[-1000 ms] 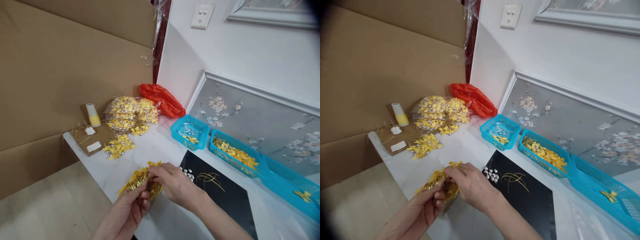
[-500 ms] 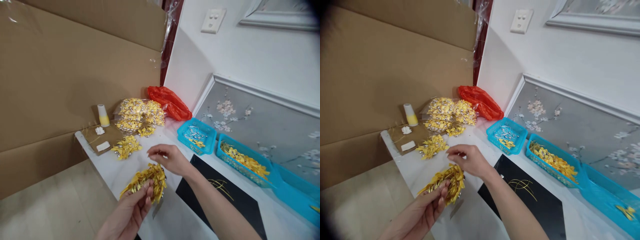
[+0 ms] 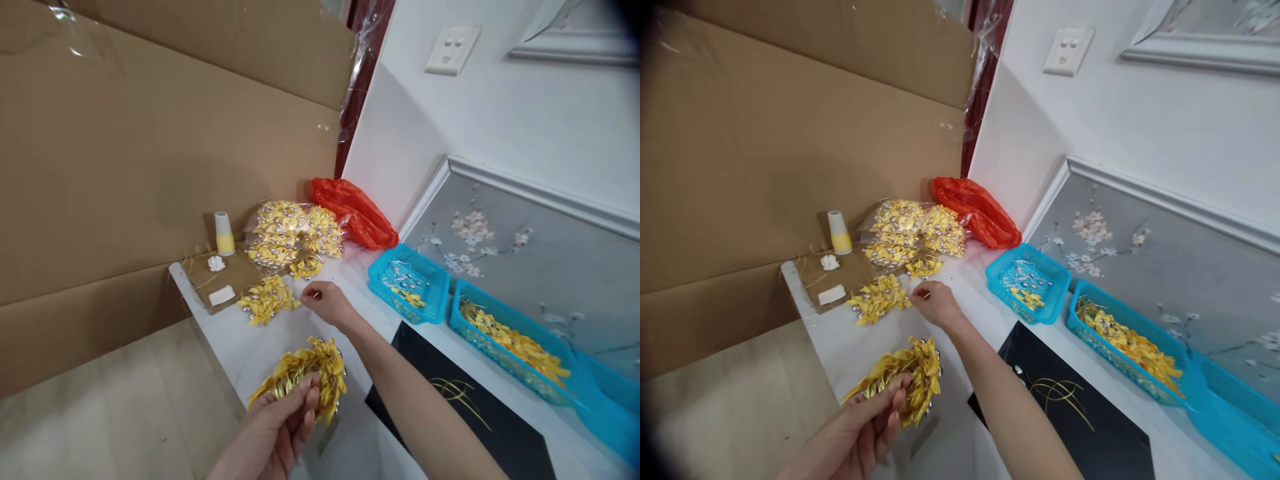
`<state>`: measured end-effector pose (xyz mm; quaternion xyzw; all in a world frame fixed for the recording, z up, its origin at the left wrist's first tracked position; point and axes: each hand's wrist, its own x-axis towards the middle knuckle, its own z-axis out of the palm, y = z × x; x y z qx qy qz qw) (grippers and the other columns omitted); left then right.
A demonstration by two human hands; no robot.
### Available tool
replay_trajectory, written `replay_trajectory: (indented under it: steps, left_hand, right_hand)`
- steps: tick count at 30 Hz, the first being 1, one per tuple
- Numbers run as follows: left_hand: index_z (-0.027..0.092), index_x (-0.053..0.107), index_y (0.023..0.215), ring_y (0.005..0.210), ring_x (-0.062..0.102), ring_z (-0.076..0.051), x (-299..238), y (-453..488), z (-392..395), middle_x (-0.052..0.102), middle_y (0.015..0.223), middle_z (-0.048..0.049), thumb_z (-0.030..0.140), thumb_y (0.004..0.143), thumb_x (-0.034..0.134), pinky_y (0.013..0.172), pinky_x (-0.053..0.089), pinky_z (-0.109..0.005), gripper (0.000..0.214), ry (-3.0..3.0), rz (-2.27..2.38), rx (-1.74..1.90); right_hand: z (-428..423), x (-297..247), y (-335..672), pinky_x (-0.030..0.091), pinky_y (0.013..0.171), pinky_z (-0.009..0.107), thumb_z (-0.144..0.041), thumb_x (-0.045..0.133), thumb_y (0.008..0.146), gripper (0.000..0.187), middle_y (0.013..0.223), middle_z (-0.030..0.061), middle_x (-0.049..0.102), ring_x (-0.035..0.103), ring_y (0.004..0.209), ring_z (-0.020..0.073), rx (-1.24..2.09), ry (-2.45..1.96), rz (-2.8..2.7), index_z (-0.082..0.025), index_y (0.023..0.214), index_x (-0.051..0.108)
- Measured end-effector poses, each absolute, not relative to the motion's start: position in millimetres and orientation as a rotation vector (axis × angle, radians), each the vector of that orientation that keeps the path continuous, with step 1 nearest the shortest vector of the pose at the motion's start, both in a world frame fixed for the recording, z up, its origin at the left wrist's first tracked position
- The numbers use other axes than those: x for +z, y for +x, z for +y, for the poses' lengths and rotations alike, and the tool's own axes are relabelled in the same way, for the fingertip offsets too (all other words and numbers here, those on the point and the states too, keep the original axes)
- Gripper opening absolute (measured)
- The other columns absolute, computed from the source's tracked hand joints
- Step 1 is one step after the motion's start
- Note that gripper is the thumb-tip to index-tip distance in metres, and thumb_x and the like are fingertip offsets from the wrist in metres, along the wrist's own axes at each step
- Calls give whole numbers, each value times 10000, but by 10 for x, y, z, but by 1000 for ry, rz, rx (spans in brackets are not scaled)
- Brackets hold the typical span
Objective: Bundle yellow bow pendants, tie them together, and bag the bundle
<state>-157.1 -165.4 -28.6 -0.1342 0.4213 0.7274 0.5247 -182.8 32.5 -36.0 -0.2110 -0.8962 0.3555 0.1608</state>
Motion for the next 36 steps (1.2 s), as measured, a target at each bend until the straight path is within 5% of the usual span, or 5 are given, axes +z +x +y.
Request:
replay_trajectory:
  steps: [12, 15, 23, 32, 36]
  left_hand:
    - [54, 690, 870, 601, 643, -113, -232, -1459, -1608, 687, 796, -108, 15, 790, 576, 531, 566, -188, 144, -331, 1062, 1748]
    - [44, 687, 859, 594, 639, -109, -239, -1455, -1628, 685, 797, -107, 15, 785, 584, 522, 563, -184, 130, -351, 1057, 1742]
    - [48, 691, 879, 562, 618, -91, -224, -1492, -1551, 675, 757, -88, 2, 787, 572, 508, 552, -171, 157, -297, 1019, 1766]
    - [51, 703, 858, 542, 606, -86, -238, -1397, -1448, 657, 712, -80, 23, 787, 586, 478, 534, -166, 140, -250, 1066, 1728]
    - [75, 706, 757, 550, 605, -94, -223, -1326, -1454, 658, 700, -76, 11, 777, 589, 490, 532, -180, 135, -209, 1056, 1729]
  right_hand:
    - [282, -344, -2078, 429, 653, 233, -304, 726, 670, 143, 753, -13, 648, 570, 689, 137, 815, -515, -2711, -212, 761, 666]
    - [279, -324, -2107, 428, 669, 234, -189, 677, 707, 36, 733, -5, 637, 566, 702, 145, 734, -470, -2719, -205, 688, 650]
    - [357, 10, -951, 426, 733, 246, -97, 438, 881, 232, 959, 64, 535, 544, 821, 146, 492, -388, -2603, -194, 932, 642]
    - [-84, 59, -193, 418, 642, 225, -27, 411, 860, 291, 873, 44, 548, 527, 718, 129, 336, -292, -2695, -199, 941, 631]
    - [-315, 39, -283, 387, 666, 292, -106, 503, 846, 142, 822, 26, 599, 511, 758, 176, 97, -209, -2717, -202, 864, 607]
